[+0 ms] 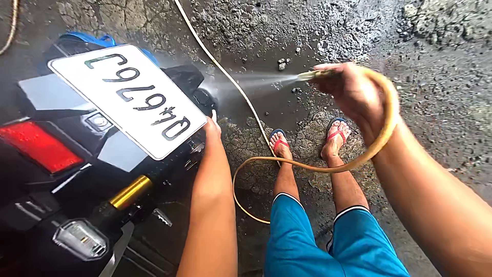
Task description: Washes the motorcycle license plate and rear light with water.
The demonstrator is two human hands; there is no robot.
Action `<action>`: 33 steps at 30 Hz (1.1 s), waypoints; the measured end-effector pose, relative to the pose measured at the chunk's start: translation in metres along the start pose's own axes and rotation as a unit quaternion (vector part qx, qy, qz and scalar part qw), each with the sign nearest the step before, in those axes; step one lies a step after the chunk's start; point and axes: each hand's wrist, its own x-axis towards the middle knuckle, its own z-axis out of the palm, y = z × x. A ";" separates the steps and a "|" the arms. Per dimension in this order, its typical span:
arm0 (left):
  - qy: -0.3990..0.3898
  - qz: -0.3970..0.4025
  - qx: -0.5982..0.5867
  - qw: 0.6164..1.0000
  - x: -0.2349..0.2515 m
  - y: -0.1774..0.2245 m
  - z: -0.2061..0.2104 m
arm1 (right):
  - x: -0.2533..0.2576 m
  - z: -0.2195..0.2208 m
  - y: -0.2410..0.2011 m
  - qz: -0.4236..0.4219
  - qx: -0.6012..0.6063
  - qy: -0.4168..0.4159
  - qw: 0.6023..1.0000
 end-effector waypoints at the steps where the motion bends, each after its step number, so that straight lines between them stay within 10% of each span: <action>1: 0.002 -0.046 0.024 0.999 0.009 -0.007 0.010 | -0.007 0.013 -0.001 -0.031 -0.013 -0.033 0.999; 5: -0.043 -0.125 -0.003 0.991 -0.003 0.012 -0.002 | -0.040 0.028 -0.012 -0.120 -0.029 -0.162 0.979; 12: 0.003 -0.041 -0.129 0.991 -0.012 0.080 -0.110 | -0.107 -0.022 -0.005 -0.075 -0.066 -0.075 0.992; 18: -0.105 0.091 -0.123 0.983 -0.017 0.058 -0.057 | -0.145 0.013 -0.014 -0.147 -0.061 -0.146 0.976; 23: 0.073 -0.040 0.041 0.996 -0.090 0.104 0.045 | -0.082 -0.015 0.024 -0.083 -0.024 -0.003 0.996; 28: -0.041 -0.120 0.103 0.987 0.024 -0.007 -0.003 | -0.082 0.022 0.006 -0.123 -0.073 -0.094 0.985; 33: -0.084 -0.043 -0.071 0.993 -0.004 0.038 -0.052 | -0.099 0.025 0.005 -0.144 -0.045 -0.141 0.978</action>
